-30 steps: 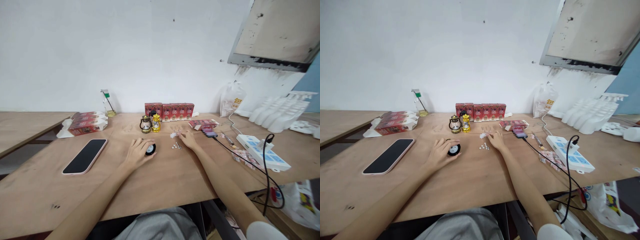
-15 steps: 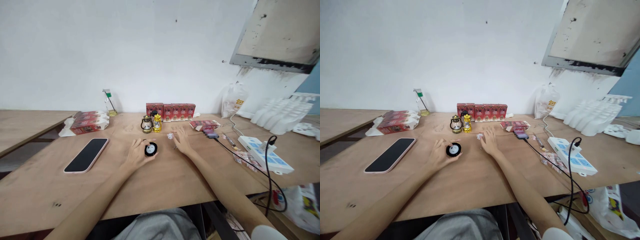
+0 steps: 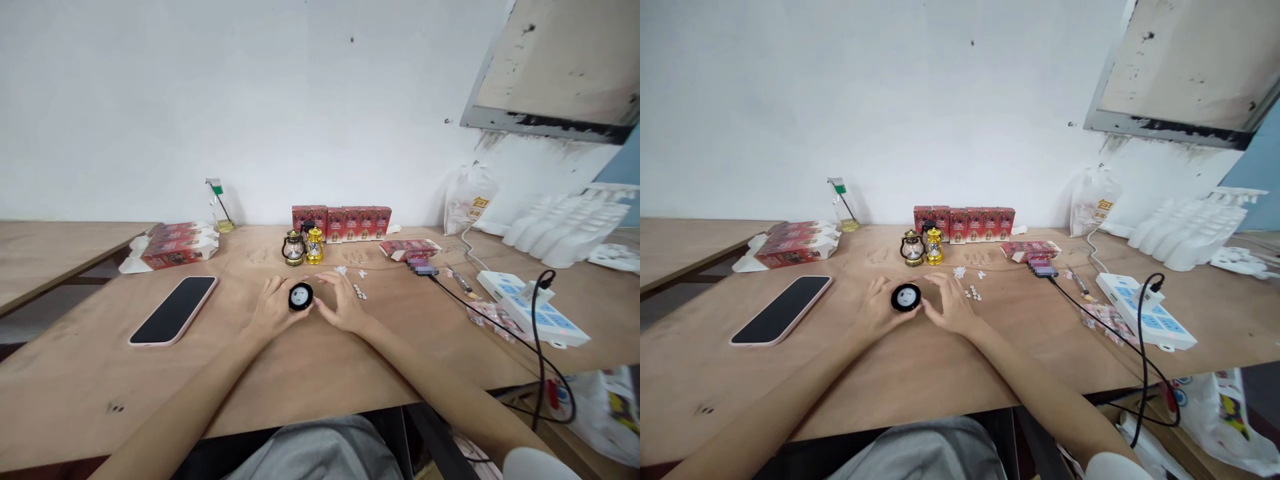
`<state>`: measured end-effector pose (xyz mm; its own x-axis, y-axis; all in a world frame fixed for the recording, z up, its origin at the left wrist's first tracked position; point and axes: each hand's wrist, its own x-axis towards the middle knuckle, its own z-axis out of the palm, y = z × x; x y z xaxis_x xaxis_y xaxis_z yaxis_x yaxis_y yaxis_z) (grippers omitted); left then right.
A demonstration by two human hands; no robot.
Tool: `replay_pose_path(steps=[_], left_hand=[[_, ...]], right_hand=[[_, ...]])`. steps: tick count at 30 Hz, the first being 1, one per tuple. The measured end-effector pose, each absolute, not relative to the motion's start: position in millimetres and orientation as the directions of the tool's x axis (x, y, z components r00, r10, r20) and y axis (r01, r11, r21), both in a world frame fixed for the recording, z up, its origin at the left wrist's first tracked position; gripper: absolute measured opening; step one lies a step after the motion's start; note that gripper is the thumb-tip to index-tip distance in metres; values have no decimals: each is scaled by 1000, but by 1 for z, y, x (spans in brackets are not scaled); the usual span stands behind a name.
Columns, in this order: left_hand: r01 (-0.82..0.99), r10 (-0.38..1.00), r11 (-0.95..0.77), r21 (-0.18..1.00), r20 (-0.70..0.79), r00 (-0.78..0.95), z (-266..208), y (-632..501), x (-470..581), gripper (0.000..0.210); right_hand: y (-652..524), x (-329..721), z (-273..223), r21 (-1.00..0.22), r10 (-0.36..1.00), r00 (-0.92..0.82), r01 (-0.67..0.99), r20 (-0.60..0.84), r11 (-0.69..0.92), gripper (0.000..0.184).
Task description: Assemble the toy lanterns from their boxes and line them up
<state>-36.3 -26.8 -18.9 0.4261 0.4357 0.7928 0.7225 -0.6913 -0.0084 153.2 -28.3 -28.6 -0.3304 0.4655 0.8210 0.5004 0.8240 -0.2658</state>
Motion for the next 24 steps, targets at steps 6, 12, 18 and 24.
replay_pose_path(steps=[6,12,18,24], left_hand=[[695,357,-702,-157,766,534,-25,-25,-35,52],[685,311,-682,-255,747,588,-33,-20,-34,58],[688,325,-673,-271,728,604,-31,-21,-34,52],[701,389,-662,-266,678,624,-32,-21,-33,53]], right_hand=[[-32,149,-30,-256,495,-386,526,779,811,53],[-34,144,-31,-190,490,-435,569,755,800,48],[-34,144,-31,-181,481,-441,566,757,804,46],[-32,145,-33,-180,465,-448,544,763,820,41]])
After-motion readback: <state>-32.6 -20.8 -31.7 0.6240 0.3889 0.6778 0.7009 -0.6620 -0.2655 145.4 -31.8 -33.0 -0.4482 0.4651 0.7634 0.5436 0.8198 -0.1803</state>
